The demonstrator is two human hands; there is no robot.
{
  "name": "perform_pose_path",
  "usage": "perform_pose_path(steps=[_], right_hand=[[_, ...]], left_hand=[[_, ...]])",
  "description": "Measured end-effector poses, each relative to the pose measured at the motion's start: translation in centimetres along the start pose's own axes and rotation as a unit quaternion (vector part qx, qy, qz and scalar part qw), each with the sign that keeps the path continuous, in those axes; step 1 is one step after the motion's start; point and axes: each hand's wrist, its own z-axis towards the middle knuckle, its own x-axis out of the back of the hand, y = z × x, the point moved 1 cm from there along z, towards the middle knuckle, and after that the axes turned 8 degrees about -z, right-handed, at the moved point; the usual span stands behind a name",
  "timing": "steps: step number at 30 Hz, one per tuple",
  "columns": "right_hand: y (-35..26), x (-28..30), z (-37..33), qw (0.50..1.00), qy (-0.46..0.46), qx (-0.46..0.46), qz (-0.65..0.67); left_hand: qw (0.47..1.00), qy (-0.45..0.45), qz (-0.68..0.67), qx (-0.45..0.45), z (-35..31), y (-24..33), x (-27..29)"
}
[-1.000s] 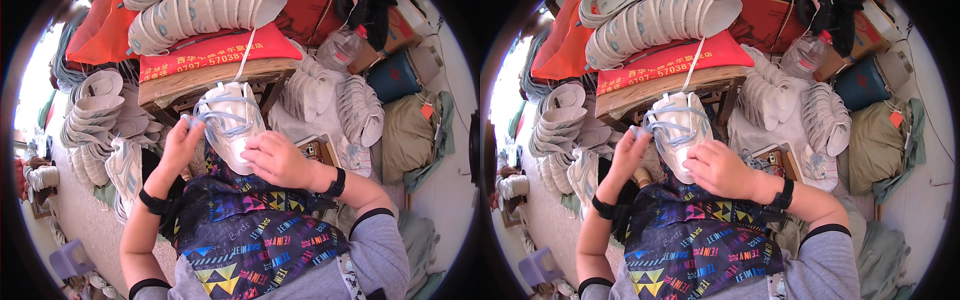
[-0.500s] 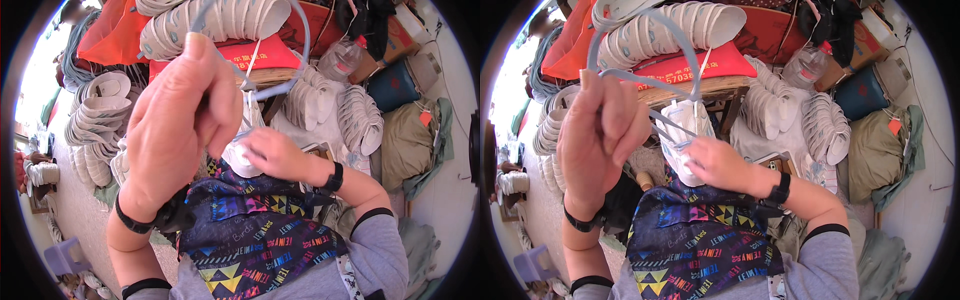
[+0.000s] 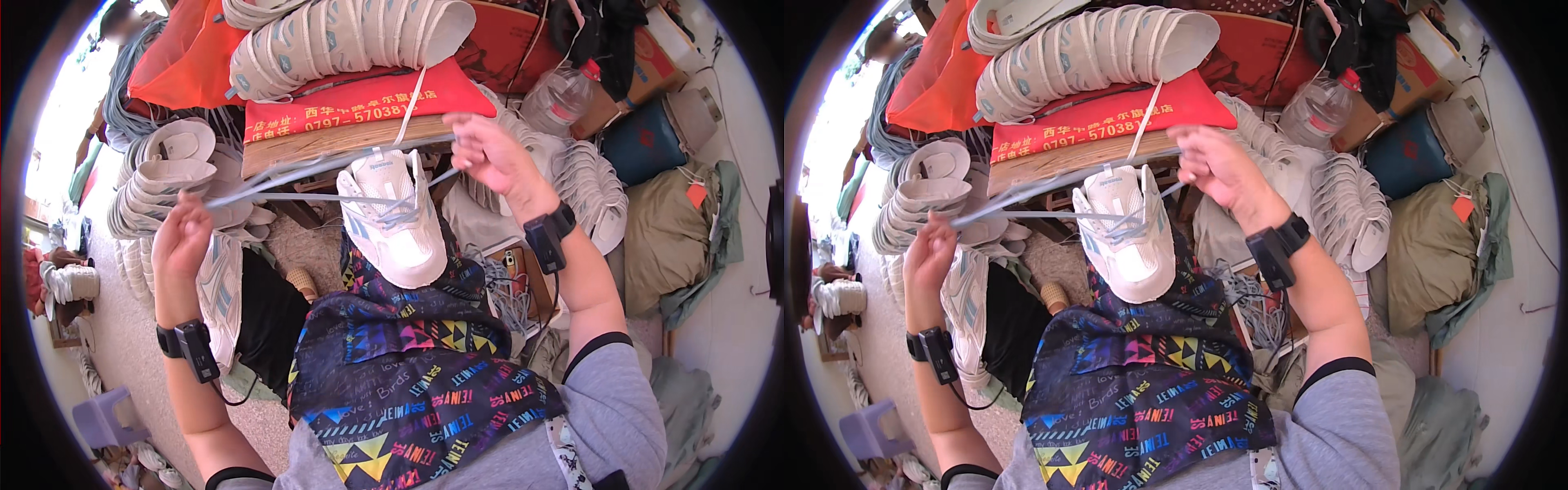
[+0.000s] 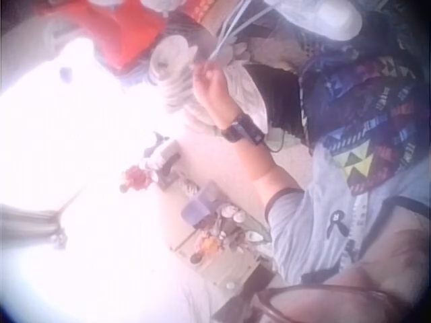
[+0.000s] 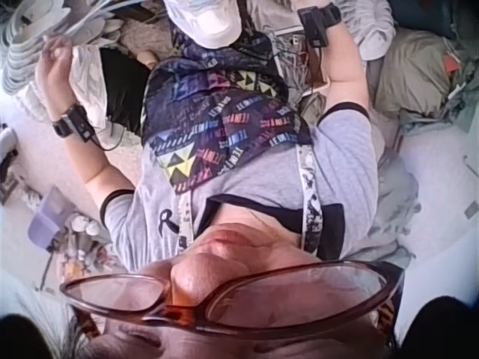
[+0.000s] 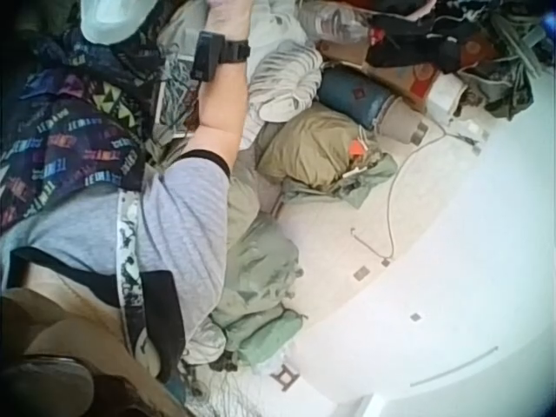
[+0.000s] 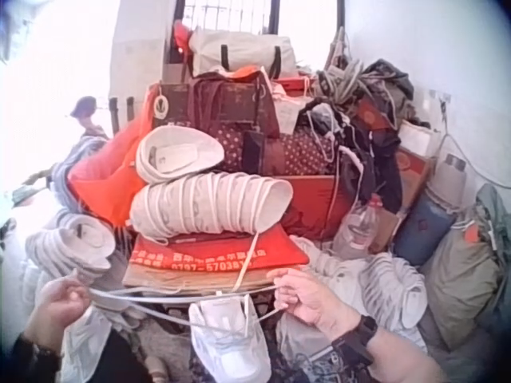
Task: Lace a white sneaker and place it on a stack.
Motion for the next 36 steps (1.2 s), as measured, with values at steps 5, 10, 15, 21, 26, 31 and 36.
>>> perform_pose_path(steps=[5,10,15,21,26,31,36], right_hand=[[1.9,1.8,-3.0,0.995,0.027,-0.093,-0.004],[-1.4,2.3,-3.5,0.993,-0.003,-0.022,0.112],[-10.1,14.2,-5.4,0.949,0.223,0.098,0.202],[-17.4,37.5,-18.1,0.874,0.427,0.125,0.193],[-13.9,39.5,-21.7,0.825,0.541,0.156,-0.045],[-5.2,24.3,-12.2,0.9,0.382,0.022,-0.208],[2.3,3.3,-5.7,0.955,0.113,-0.003,-0.273]], left_hand=[[0.994,-0.041,-0.102,0.023,0.6,8.9,8.0],[0.995,0.032,-0.071,-0.063,0.1,9.4,5.9],[0.989,-0.042,-0.076,-0.116,1.4,24.6,12.1],[0.903,0.05,0.173,-0.39,-5.8,35.2,13.6],[0.824,0.012,0.383,-0.418,-5.0,19.8,9.9],[0.775,-0.122,0.564,-0.258,-6.8,-5.4,0.2],[0.781,-0.188,0.583,-0.123,-4.4,-16.0,-1.4]])
